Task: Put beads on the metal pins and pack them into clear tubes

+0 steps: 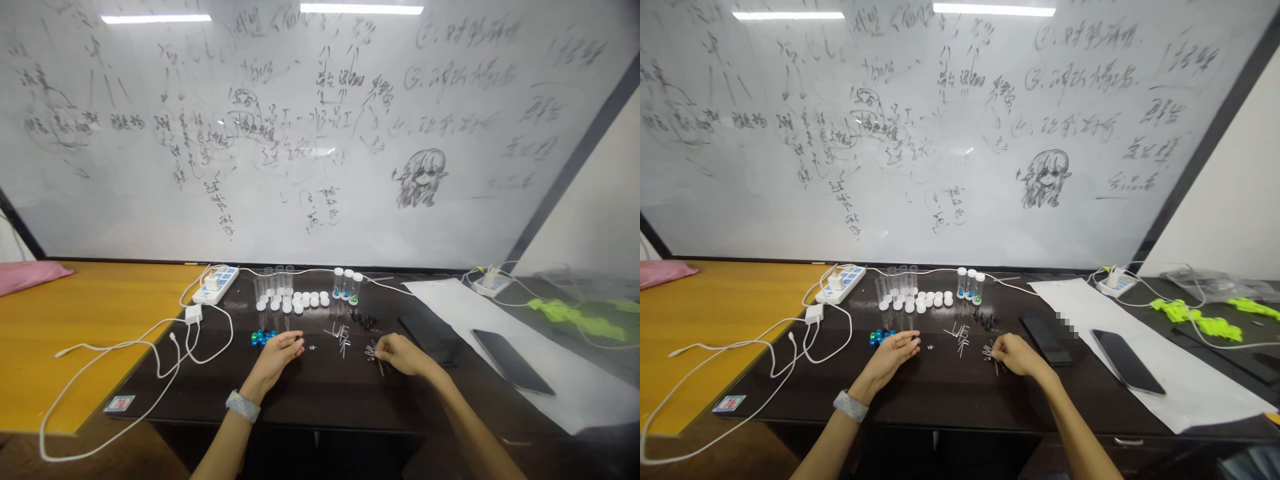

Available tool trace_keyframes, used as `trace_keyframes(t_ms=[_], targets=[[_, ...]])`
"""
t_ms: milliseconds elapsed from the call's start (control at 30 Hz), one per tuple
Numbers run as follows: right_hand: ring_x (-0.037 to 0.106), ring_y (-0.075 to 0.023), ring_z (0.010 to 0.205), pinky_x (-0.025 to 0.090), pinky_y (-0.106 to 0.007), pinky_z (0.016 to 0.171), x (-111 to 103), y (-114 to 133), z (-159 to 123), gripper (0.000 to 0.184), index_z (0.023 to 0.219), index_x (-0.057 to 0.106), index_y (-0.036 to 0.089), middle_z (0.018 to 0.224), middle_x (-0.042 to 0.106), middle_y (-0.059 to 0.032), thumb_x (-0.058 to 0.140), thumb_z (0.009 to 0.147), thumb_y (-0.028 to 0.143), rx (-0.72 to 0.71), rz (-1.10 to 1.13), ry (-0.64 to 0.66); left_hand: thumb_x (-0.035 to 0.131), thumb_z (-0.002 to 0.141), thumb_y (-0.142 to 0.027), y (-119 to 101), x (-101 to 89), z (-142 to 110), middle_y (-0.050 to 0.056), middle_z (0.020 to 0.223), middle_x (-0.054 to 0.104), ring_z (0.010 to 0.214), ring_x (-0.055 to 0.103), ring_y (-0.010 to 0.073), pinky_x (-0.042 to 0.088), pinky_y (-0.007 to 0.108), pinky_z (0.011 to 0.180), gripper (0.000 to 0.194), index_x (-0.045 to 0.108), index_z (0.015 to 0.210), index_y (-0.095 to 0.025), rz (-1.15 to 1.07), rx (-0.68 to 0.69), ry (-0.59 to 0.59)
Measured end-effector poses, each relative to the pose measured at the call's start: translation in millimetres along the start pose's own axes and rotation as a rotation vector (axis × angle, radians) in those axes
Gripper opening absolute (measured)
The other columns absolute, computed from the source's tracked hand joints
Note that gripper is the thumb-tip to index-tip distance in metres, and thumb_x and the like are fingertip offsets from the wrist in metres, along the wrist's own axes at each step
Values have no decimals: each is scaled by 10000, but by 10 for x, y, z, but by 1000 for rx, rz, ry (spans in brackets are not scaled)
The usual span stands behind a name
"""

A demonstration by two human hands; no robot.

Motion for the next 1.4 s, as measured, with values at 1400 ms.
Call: trace_keyframes(t_ms=[1400], targets=[[634,-201,660,491,-294,575,-43,214,127,476,909,666,178,741,686,-61,656,788,638,-129,690,-309,914,601,-296,18,63,-5,127,946,768,892,717,226,514,341,886,462,728,996,-143,27,35,78]])
Point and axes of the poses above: each hand's wrist, its own z-axis towards the middle knuckle, its own x-axis out of the palm, y = z × x, the point moved 7 cm from there along z, towards the middle knuckle
